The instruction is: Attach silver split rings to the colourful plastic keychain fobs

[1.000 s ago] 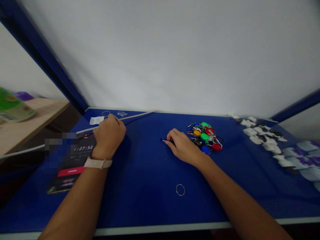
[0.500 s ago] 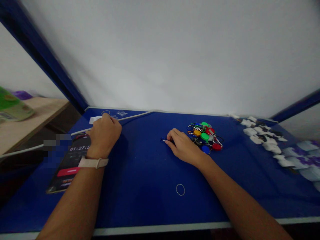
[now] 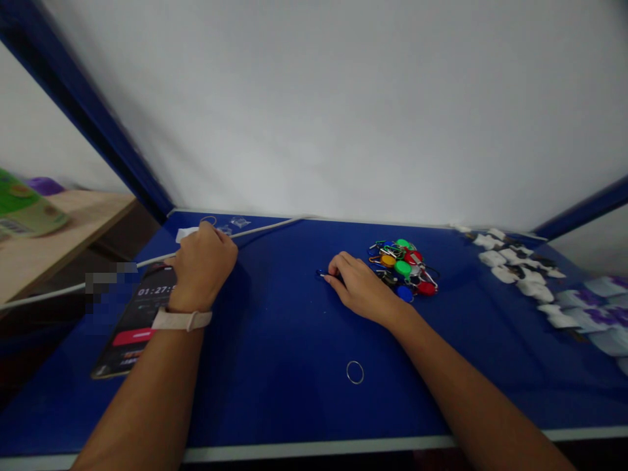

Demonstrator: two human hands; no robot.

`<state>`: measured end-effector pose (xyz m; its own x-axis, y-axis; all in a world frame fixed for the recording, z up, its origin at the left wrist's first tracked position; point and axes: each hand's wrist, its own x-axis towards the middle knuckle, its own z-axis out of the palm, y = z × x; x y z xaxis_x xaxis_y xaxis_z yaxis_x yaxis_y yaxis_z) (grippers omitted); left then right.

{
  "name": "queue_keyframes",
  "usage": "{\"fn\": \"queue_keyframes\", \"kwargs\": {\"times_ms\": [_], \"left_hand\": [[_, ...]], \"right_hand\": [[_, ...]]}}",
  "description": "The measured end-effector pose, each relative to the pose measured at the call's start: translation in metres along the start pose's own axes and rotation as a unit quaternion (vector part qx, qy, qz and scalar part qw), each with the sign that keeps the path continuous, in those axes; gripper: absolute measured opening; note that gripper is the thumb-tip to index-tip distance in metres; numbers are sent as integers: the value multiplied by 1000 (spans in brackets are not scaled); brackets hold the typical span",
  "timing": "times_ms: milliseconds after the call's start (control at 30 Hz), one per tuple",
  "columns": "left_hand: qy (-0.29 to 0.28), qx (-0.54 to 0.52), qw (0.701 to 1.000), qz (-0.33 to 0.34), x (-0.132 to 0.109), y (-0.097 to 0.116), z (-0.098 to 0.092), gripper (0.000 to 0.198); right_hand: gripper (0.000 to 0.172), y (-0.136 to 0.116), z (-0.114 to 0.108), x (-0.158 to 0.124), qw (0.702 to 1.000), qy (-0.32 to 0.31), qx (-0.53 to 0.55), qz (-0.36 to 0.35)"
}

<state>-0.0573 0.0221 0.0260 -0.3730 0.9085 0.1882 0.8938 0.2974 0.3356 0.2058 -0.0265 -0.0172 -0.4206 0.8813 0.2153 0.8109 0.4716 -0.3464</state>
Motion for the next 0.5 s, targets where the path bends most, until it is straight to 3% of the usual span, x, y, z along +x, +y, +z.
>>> {"fn": "queue_keyframes", "kwargs": {"times_ms": [500], "left_hand": [[-3, 57, 998, 38, -7, 9, 4, 31]], "right_hand": [[10, -1, 1, 1, 1000, -9, -2, 7]]}}
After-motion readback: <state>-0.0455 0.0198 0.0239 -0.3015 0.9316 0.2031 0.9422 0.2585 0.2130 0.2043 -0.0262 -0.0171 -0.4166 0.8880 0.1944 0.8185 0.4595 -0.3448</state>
